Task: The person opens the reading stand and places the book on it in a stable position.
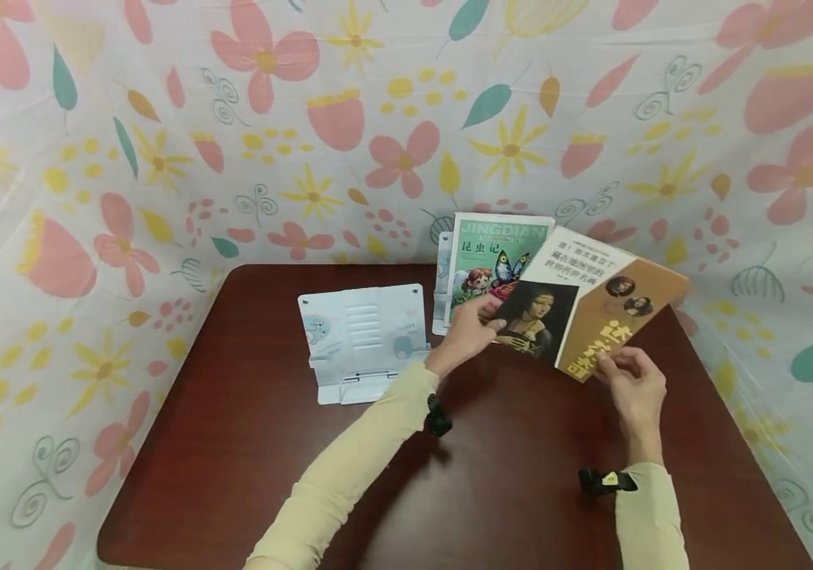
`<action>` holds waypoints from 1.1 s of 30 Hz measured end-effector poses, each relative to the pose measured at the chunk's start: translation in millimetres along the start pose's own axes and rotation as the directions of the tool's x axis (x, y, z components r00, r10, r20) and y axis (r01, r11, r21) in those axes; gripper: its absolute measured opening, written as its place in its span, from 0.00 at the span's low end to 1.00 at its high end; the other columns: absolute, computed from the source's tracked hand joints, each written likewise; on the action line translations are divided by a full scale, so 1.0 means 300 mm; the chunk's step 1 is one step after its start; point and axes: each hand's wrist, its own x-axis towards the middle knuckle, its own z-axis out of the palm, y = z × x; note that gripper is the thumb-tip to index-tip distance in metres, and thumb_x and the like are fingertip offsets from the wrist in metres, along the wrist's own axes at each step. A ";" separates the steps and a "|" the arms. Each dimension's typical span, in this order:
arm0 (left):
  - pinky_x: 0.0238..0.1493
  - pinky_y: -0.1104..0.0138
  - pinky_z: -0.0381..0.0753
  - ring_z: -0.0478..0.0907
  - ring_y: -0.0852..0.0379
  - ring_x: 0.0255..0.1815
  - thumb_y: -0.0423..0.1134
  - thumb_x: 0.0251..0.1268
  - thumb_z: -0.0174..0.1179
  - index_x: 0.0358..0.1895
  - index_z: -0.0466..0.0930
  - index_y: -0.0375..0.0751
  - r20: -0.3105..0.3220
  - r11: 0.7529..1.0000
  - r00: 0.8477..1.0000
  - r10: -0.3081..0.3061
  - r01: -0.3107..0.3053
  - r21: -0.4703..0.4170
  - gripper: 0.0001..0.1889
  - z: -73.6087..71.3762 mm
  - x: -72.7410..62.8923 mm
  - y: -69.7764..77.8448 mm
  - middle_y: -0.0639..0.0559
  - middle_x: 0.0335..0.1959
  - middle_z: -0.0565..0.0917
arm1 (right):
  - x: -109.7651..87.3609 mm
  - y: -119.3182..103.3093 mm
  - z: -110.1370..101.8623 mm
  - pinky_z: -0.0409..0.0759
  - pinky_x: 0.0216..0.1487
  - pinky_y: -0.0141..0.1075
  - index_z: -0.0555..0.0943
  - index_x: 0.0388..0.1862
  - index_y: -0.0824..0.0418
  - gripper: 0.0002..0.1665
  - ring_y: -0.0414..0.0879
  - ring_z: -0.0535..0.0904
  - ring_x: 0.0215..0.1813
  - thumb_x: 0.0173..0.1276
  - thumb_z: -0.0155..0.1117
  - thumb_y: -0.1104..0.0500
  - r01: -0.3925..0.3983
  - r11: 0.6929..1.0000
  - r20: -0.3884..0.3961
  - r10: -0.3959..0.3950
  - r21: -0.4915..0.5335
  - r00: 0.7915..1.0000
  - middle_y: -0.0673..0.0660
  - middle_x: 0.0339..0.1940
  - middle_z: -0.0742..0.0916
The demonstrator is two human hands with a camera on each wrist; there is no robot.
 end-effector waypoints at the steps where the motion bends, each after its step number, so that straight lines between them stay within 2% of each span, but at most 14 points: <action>1: 0.42 0.78 0.75 0.81 0.63 0.39 0.33 0.66 0.66 0.47 0.85 0.47 -0.012 1.000 1.000 0.022 -0.022 0.009 0.09 -0.027 0.002 -0.003 0.54 0.39 0.86 | 0.005 -0.007 0.022 0.87 0.31 0.33 0.81 0.38 0.71 0.09 0.40 0.88 0.27 0.61 0.69 0.78 0.012 1.000 0.011 -0.012 -0.003 1.000 0.52 0.28 0.88; 5: 0.43 0.78 0.77 0.83 0.60 0.41 0.34 0.67 0.66 0.52 0.86 0.42 -0.047 0.995 0.996 0.082 -0.079 0.056 0.11 -0.132 -0.010 -0.018 0.51 0.41 0.86 | 0.027 -0.027 0.109 0.86 0.32 0.30 0.81 0.39 0.72 0.09 0.39 0.88 0.28 0.60 0.71 0.76 0.065 0.996 0.055 -0.062 -0.062 0.997 0.51 0.28 0.89; 9: 0.39 0.78 0.77 0.83 0.62 0.36 0.34 0.66 0.67 0.55 0.84 0.43 -0.088 0.989 0.990 0.111 -0.101 0.105 0.15 -0.227 -0.050 -0.051 0.52 0.37 0.86 | 0.041 -0.027 0.198 0.85 0.31 0.26 0.82 0.40 0.71 0.09 0.35 0.87 0.27 0.62 0.72 0.72 0.116 0.969 0.098 -0.097 -0.219 0.991 0.45 0.26 0.89; 11: 0.37 0.78 0.77 0.83 0.63 0.33 0.33 0.64 0.69 0.53 0.83 0.44 -0.124 0.987 0.984 0.126 -0.112 0.117 0.15 -0.269 -0.069 -0.069 0.52 0.34 0.85 | 0.041 -0.026 0.240 0.83 0.31 0.23 0.82 0.41 0.70 0.10 0.33 0.86 0.27 0.63 0.73 0.68 0.164 0.932 0.130 -0.128 -0.322 0.983 0.40 0.26 0.88; 14: 0.36 0.79 0.79 0.84 0.62 0.32 0.33 0.64 0.69 0.50 0.83 0.42 -0.167 0.985 0.976 0.142 -0.123 0.117 0.12 -0.333 -0.101 -0.088 0.51 0.33 0.86 | 0.035 -0.018 0.301 0.80 0.30 0.20 0.83 0.42 0.69 0.12 0.28 0.83 0.27 0.64 0.74 0.64 0.267 0.852 0.191 -0.200 -0.451 0.961 0.34 0.26 0.85; 17: 0.37 0.78 0.82 0.86 0.58 0.33 0.33 0.65 0.68 0.46 0.85 0.40 -0.205 0.989 0.970 0.132 -0.114 0.097 0.09 -0.391 -0.132 -0.106 0.48 0.35 0.87 | 0.024 -0.005 0.361 0.78 0.30 0.18 0.84 0.42 0.68 0.13 0.23 0.81 0.30 0.63 0.75 0.62 0.349 0.786 0.247 -0.255 -0.510 0.935 0.30 0.28 0.83; 20: 0.37 0.75 0.84 0.87 0.55 0.34 0.33 0.65 0.68 0.44 0.86 0.38 -0.243 0.993 0.965 0.095 -0.076 0.085 0.06 -0.444 -0.158 -0.128 0.46 0.35 0.88 | 0.008 0.010 0.417 0.74 0.32 0.16 0.85 0.40 0.67 0.12 0.20 0.78 0.32 0.62 0.77 0.61 0.401 0.742 0.286 -0.287 -0.538 0.914 0.28 0.28 0.81; 22: 0.36 0.74 0.85 0.88 0.53 0.34 0.33 0.64 0.70 0.42 0.87 0.37 -0.277 0.995 0.958 0.075 -0.051 0.091 0.06 -0.479 -0.172 -0.147 0.45 0.34 0.89 | -0.004 0.020 0.458 0.72 0.33 0.17 0.85 0.38 0.67 0.11 0.19 0.77 0.32 0.62 0.77 0.61 0.426 0.730 0.308 -0.301 -0.534 0.902 0.26 0.28 0.81; 23: 0.36 0.73 0.85 0.88 0.53 0.34 0.33 0.63 0.70 0.42 0.88 0.37 -0.294 0.994 0.953 0.074 -0.046 0.101 0.06 -0.496 -0.179 -0.157 0.44 0.34 0.89 | -0.009 0.025 0.479 0.71 0.33 0.17 0.85 0.37 0.66 0.11 0.18 0.77 0.31 0.61 0.77 0.61 0.441 0.719 0.318 -0.312 -0.537 0.895 0.28 0.26 0.82; 25: 0.37 0.70 0.86 0.89 0.52 0.33 0.33 0.61 0.72 0.41 0.88 0.36 -0.326 0.992 0.943 0.070 -0.032 0.121 0.07 -0.537 -0.195 -0.177 0.43 0.33 0.90 | -0.020 0.032 0.526 0.71 0.34 0.18 0.85 0.36 0.66 0.11 0.19 0.77 0.31 0.61 0.77 0.62 0.476 0.716 0.356 -0.328 -0.510 0.875 0.37 0.27 0.87; 29: 0.38 0.66 0.87 0.88 0.52 0.33 0.34 0.60 0.73 0.39 0.89 0.37 -0.371 0.987 0.927 0.060 0.000 0.160 0.07 -0.621 -0.234 -0.220 0.44 0.31 0.90 | -0.035 0.033 0.616 0.74 0.36 0.19 0.84 0.38 0.66 0.10 0.21 0.78 0.32 0.62 0.76 0.63 0.523 0.719 0.453 -0.318 -0.457 0.833 0.62 0.33 0.90; 30: 0.39 0.66 0.88 0.88 0.52 0.33 0.34 0.60 0.73 0.39 0.89 0.37 -0.377 0.987 0.925 0.048 0.014 0.160 0.07 -0.640 -0.243 -0.231 0.44 0.31 0.89 | -0.039 0.031 0.636 0.74 0.37 0.19 0.84 0.38 0.66 0.10 0.21 0.78 0.33 0.62 0.76 0.63 0.530 0.718 0.476 -0.309 -0.450 0.823 0.64 0.35 0.90; 33: 0.39 0.64 0.88 0.88 0.51 0.33 0.34 0.60 0.73 0.39 0.89 0.37 -0.394 0.989 0.919 0.018 0.042 0.145 0.07 -0.684 -0.265 -0.263 0.45 0.31 0.89 | -0.048 0.031 0.686 0.73 0.36 0.20 0.85 0.40 0.62 0.10 0.21 0.78 0.34 0.63 0.76 0.61 0.553 0.689 0.519 -0.293 -0.469 0.803 0.61 0.35 0.90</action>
